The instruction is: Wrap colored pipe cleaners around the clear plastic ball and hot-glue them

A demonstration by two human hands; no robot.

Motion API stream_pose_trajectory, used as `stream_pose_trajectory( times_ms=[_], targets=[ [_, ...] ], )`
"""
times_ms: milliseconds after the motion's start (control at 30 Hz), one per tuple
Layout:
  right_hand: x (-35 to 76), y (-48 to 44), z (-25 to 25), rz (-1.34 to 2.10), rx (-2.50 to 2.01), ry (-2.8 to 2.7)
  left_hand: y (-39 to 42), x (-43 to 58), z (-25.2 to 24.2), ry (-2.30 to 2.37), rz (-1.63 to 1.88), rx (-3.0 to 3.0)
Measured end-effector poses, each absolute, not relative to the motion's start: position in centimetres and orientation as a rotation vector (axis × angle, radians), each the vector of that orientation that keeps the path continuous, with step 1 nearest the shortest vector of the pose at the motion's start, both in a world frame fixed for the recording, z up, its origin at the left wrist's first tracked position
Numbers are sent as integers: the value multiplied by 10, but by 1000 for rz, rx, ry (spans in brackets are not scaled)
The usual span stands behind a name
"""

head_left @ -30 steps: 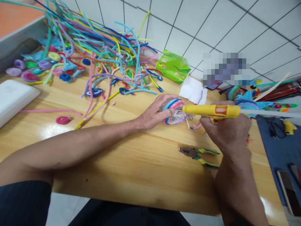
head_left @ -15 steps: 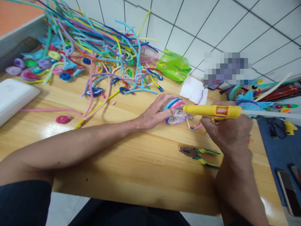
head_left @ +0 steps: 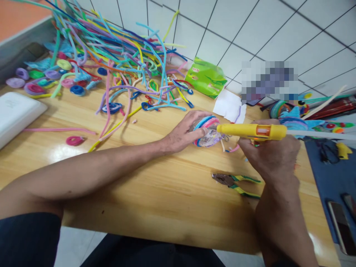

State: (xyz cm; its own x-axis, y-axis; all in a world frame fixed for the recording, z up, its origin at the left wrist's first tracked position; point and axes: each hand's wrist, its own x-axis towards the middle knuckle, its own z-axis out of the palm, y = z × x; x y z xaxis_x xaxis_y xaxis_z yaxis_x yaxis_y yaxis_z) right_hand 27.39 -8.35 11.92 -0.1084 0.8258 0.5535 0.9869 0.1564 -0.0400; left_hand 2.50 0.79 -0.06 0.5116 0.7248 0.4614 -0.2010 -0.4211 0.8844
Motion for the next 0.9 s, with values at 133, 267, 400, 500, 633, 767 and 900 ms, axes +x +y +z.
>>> stream_pose_trajectory(
  times_ms=[133,267,400,500,633,767,900],
  targets=[
    [273,-84,120,-478,-1722,-1993,7,25,1,445,1102,1688],
    [273,-84,121,-475,-1743,-1998,7,26,0,438,1114,1679],
    [274,-85,121,-491,-1733,-2010,8,26,-1,424,1125,1678],
    [275,-85,120,-515,-1724,-2009,7,26,-1,437,1122,1668],
    [273,-84,121,-507,-1708,-1993,6,27,0,457,1107,1661],
    [272,-83,122,-479,-1704,-1985,7,27,0,447,1117,1675],
    [274,-82,120,-457,-1676,-1979,7,26,0,436,1123,1678]
  ],
)
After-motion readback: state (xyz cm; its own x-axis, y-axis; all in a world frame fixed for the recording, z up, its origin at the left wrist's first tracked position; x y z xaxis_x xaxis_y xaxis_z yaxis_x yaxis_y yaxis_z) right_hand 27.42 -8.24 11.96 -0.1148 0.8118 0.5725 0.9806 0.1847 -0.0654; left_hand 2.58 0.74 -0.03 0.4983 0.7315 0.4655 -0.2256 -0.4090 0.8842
